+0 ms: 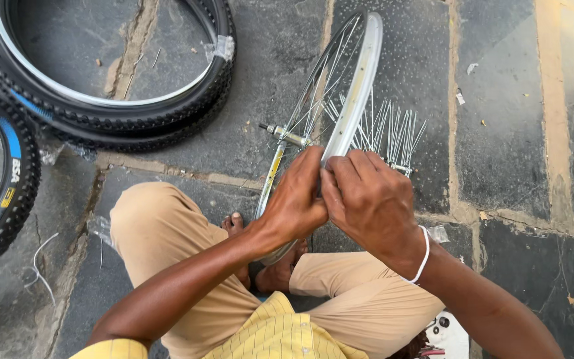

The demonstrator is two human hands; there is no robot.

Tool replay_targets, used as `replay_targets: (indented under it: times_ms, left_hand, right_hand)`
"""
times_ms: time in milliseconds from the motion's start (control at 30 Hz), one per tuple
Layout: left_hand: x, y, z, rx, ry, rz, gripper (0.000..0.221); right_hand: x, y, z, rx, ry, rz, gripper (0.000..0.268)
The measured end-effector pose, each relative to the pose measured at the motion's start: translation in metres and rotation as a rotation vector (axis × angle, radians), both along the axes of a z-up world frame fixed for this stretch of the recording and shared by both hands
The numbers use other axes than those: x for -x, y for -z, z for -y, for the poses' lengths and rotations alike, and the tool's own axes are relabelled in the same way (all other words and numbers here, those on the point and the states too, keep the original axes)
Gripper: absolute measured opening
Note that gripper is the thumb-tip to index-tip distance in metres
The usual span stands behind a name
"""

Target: The person inserts spokes into a bicycle wheel hub and rim while sitting on the floor, handling the metal spokes and the wheel rim one at a time.

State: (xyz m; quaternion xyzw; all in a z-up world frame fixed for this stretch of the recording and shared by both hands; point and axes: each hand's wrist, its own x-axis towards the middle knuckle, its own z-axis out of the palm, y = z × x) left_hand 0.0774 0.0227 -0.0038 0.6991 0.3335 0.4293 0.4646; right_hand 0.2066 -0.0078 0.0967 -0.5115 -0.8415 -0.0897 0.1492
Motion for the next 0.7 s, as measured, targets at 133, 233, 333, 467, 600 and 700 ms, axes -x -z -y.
replay_targets:
  times_ms: [133, 233, 333, 467, 600, 700]
  left_hand:
    - [0.005, -0.001, -0.001, -0.029, 0.012, -0.039, 0.034]
    - [0.003, -0.006, -0.002, 0.002, 0.023, -0.047, 0.03]
    - [0.009, -0.016, -0.002, 0.271, 0.093, -0.197, 0.033]
    - [0.022, -0.016, 0.003, 0.226, 0.01, -0.102, 0.029]
    - [0.034, -0.017, -0.001, -0.227, -0.206, -0.213, 0.035]
    - [0.039, -0.021, 0.002, -0.286, -0.241, -0.199, 0.04]
  right_hand:
    - [-0.002, -0.001, -0.004, 0.248, 0.079, -0.243, 0.016]
    - [-0.009, 0.01, -0.001, 0.134, 0.013, -0.087, 0.014]
    - [-0.034, 0.034, 0.002, 0.059, 0.062, -0.335, 0.014]
    - [-0.04, 0.119, -0.021, 0.461, 0.134, -1.396, 0.02]
    - [-0.017, 0.167, -0.027, 0.996, -0.222, -1.745, 0.028]
    - [-0.009, 0.173, -0.03, 0.951, -0.603, -1.967, 0.032]
